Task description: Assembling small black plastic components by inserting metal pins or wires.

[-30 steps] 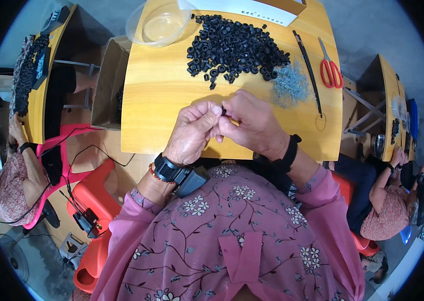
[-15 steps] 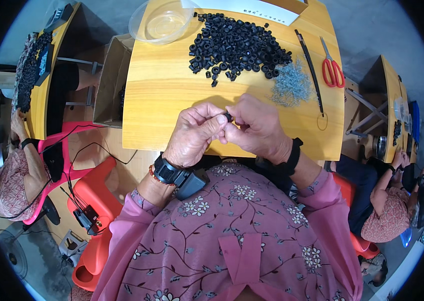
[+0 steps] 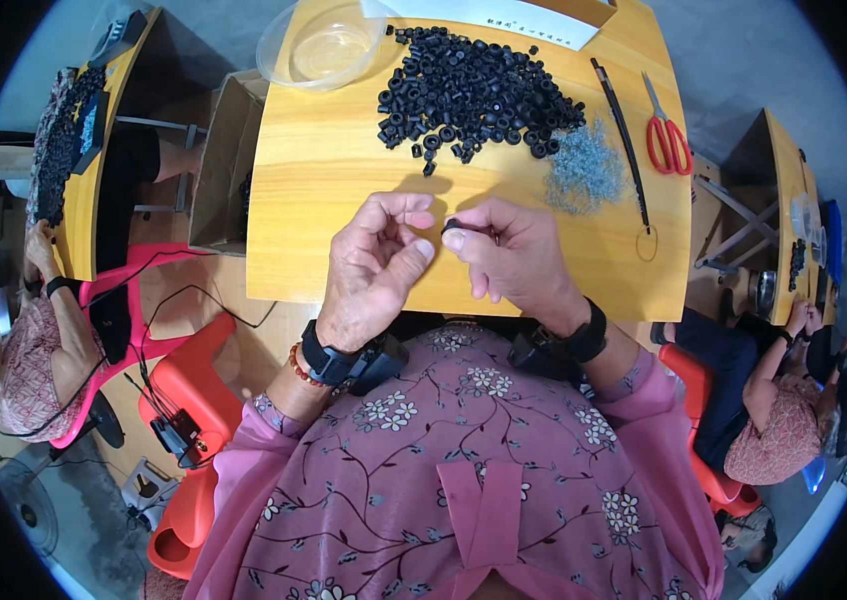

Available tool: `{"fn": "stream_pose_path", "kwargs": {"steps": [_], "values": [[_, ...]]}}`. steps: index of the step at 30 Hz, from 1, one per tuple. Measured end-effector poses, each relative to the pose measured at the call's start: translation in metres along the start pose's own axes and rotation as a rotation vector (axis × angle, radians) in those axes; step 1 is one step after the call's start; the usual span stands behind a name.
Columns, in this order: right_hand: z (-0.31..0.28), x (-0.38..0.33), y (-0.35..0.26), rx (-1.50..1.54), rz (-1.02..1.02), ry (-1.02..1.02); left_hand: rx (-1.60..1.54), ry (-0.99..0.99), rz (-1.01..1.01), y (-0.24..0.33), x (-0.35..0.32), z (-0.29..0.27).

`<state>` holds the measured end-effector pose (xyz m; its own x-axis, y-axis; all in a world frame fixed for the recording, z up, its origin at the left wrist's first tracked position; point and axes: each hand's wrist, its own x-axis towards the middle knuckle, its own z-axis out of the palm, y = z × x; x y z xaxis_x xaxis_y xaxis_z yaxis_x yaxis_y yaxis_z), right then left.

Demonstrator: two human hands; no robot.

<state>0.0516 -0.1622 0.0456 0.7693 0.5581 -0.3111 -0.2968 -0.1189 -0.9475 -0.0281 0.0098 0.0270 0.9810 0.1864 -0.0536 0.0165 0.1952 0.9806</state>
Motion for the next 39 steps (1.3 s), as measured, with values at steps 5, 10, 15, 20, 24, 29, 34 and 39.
{"fn": "stream_pose_path", "kwargs": {"steps": [5, 10, 15, 20, 24, 29, 34, 39], "values": [[-0.007, 0.004, -0.001, 0.051, 0.139, -0.080, 0.314, -0.132, 0.191, -0.005, 0.008, 0.002], [-0.012, 0.005, 0.001, 0.041, 0.212, -0.150, 0.422, -0.147, 0.278, -0.015, 0.015, 0.000], [-0.014, 0.004, 0.002, 0.016, 0.229, -0.169, 0.565, -0.141, 0.417, -0.018, 0.020, 0.002], [-0.021, 0.002, -0.001, -0.003, 0.229, -0.142, 0.586, -0.134, 0.390, -0.019, 0.020, 0.001], [-0.021, 0.003, 0.002, -0.054, 0.212, -0.180, 0.592, -0.126, 0.392, -0.018, 0.022, 0.004], [-0.022, 0.010, -0.005, -0.203, 0.222, -0.212, 0.647, -0.124, 0.490, -0.022, 0.023, 0.003], [-0.024, 0.015, -0.013, -0.425, 0.174, -0.235, 0.753, -0.140, 0.497, -0.023, 0.023, 0.007], [-0.032, 0.009, -0.010, -0.418, 0.115, -0.219, 0.780, -0.139, 0.488, -0.021, 0.023, 0.012]]}}
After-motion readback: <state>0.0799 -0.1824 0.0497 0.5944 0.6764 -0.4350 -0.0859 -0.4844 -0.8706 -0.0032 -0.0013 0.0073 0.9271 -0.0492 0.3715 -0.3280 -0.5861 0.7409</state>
